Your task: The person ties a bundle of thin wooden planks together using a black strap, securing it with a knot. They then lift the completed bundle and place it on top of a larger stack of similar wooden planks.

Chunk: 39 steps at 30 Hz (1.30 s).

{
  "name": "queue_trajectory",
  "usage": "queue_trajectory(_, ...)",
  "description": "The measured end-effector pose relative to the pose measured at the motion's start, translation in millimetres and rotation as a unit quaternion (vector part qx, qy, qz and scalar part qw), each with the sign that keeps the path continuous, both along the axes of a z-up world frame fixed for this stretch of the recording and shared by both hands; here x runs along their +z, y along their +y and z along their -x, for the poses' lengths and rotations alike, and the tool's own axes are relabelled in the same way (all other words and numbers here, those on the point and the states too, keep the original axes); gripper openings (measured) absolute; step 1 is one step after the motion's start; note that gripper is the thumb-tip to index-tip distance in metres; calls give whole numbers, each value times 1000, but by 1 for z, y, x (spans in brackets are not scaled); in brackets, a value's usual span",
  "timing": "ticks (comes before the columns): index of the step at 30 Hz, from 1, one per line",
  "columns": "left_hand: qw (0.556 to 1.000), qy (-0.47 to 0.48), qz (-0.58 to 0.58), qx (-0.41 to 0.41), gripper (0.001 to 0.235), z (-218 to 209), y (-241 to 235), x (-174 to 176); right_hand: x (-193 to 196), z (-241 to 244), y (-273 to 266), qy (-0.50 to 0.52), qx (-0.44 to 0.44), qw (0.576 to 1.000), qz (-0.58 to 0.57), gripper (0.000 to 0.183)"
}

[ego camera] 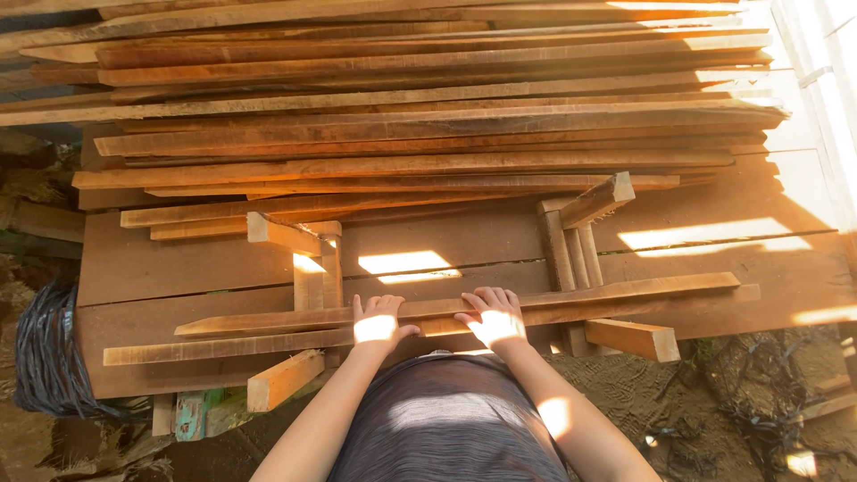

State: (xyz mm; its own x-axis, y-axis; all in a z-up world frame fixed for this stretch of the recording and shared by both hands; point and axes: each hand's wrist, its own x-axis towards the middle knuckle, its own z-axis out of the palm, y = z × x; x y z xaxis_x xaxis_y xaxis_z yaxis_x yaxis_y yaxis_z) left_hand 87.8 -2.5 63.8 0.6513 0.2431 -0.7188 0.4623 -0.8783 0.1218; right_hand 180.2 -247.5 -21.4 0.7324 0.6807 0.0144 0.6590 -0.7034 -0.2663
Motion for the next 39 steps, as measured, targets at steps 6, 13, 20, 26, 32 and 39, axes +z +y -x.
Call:
queue_trajectory(6, 1000, 1, 16, 18, 73, 1, 5, -9, -3, -10, 1, 28, 40, 998, -44, 42)
queue_trajectory(13, 999, -6, 40, 32, 73, 7, 11, -52, 48, -29, 23, 228, 25, 966, 122, 50)
queue_trajectory(20, 996, 41, 83, 18, 80, -3, 26, -50, 84, -51, 51, 372, -2, 885, 281, 78)
queue_trajectory(26, 995, 49, 89, 14, 76, -4, 29, -52, 91, -53, 58, 393, 14, 864, 315, 90)
queue_trajectory(32, 994, 48, 97, 23, 74, -9, 30, -47, 95, -60, 57, 403, -6, 864, 302, 93)
queue_trajectory(39, 995, 37, 92, 10, 74, 0, 30, -46, 97, -57, 59, 409, -3, 859, 308, 91)
